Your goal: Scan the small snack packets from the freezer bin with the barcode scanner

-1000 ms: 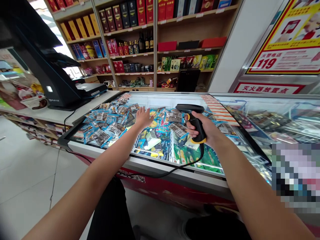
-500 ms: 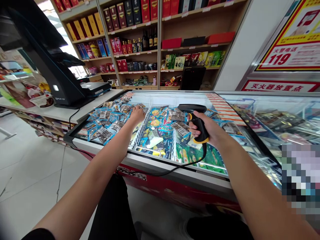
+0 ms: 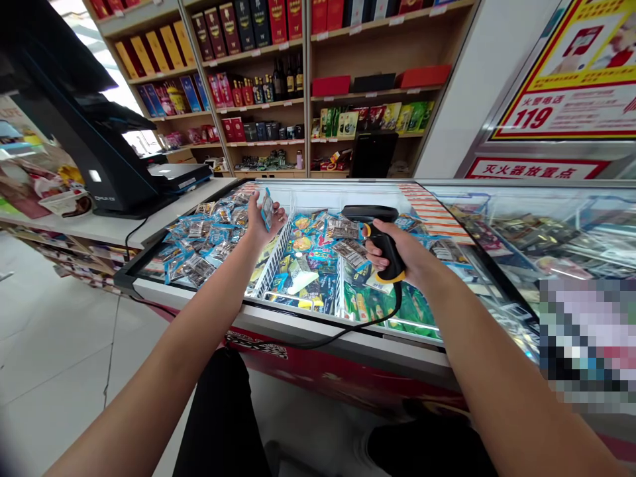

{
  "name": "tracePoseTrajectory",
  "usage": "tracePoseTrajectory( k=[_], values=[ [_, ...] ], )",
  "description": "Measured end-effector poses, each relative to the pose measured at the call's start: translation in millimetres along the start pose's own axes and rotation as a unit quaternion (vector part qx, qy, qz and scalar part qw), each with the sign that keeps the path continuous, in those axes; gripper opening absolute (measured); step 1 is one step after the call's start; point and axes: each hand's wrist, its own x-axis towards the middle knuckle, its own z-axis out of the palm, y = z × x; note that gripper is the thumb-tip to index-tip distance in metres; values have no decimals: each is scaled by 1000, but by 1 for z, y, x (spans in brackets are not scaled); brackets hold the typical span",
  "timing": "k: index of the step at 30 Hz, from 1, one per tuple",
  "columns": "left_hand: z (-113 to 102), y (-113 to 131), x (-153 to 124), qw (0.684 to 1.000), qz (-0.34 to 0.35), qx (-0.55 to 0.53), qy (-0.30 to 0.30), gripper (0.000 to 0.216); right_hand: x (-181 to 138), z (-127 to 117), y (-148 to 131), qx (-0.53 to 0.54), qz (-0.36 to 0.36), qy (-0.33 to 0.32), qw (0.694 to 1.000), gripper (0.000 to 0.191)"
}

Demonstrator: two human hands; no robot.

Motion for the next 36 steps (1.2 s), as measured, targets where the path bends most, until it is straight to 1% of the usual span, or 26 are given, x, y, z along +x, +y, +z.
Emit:
tracePoseTrajectory(
  k=[2,4,8,11,15,19,22,24,26,29,31,33,36],
  values=[
    [3,0,-8,1000,2,21,-11,35,-1,1,0,-32,-4,-7,999,43],
    [7,-1,-14,999,5,38,-26,28,-2,2,0,-57,1,-15,998,42],
    [10,-3,-21,998,-4,45,-31,25,-3,3,3,-61,25,-38,997,43],
    [9,-6,-19,999,9,33,-37,24,-4,4,4,-49,35,-48,997,44],
    [8,-13,-8,997,41,43,-50,16,-4,2,5,-32,39,-58,997,42],
    [4,-22,3,993,84,84,-27,22,-3,-1,5,-25,29,-65,997,43],
    [0,-26,5,984,114,137,9,18,-3,1,5,-33,30,-53,998,44],
    [-4,-26,5,970,135,195,47,13,-3,4,4,-49,39,-35,997,44],
    [-7,-26,6,951,160,255,70,15,-4,8,4,-68,45,-17,997,43],
    [-10,-25,9,926,202,310,75,22,-5,13,3,-83,47,0,995,40],
    [-11,-26,10,916,218,328,76,23,-6,14,4,-87,46,1,995,40],
    [-10,-26,11,913,219,336,81,24,-6,14,4,-88,43,-2,995,40],
    [-9,-26,10,917,211,327,86,21,-5,11,6,-83,42,-9,996,41]
  ],
)
